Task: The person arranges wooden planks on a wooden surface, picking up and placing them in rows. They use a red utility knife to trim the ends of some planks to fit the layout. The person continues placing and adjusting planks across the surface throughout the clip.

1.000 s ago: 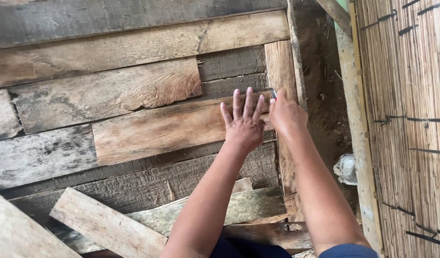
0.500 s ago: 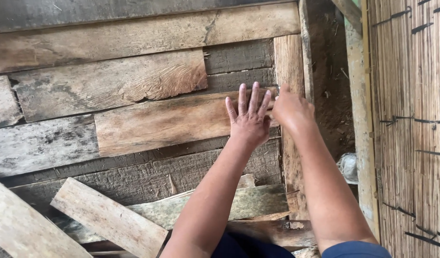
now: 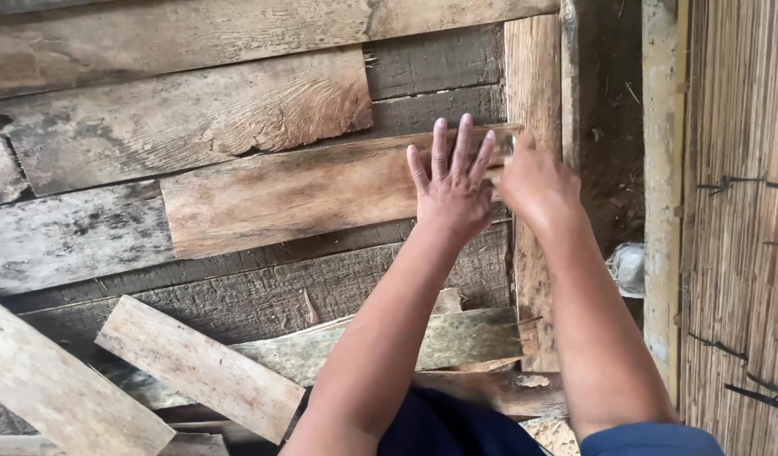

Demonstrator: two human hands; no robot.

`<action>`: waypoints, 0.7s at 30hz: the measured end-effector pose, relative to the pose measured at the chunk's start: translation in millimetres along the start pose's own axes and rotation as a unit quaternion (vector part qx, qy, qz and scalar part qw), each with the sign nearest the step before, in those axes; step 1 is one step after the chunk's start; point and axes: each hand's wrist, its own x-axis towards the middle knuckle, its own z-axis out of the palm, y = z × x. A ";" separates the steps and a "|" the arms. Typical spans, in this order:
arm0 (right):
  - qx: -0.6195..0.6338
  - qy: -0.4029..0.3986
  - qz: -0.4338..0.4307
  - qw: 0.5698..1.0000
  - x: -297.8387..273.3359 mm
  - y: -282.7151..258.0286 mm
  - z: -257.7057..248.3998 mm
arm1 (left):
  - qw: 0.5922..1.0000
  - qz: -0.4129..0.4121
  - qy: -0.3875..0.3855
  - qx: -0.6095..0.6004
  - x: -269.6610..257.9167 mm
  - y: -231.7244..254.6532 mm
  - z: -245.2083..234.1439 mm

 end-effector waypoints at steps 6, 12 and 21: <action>0.020 -0.023 0.020 0.999 -6.7 17.1 30.2 | 1.000 0.011 -0.011 0.017 -4.1 1.6 -8.9; 0.071 -0.024 0.017 0.997 -51.1 18.3 33.9 | 1.000 0.008 -0.013 0.013 -1.3 2.0 -8.6; 0.001 -0.088 0.047 0.995 -60.2 47.9 53.2 | 0.997 -0.007 -0.068 0.022 -5.7 7.5 -22.9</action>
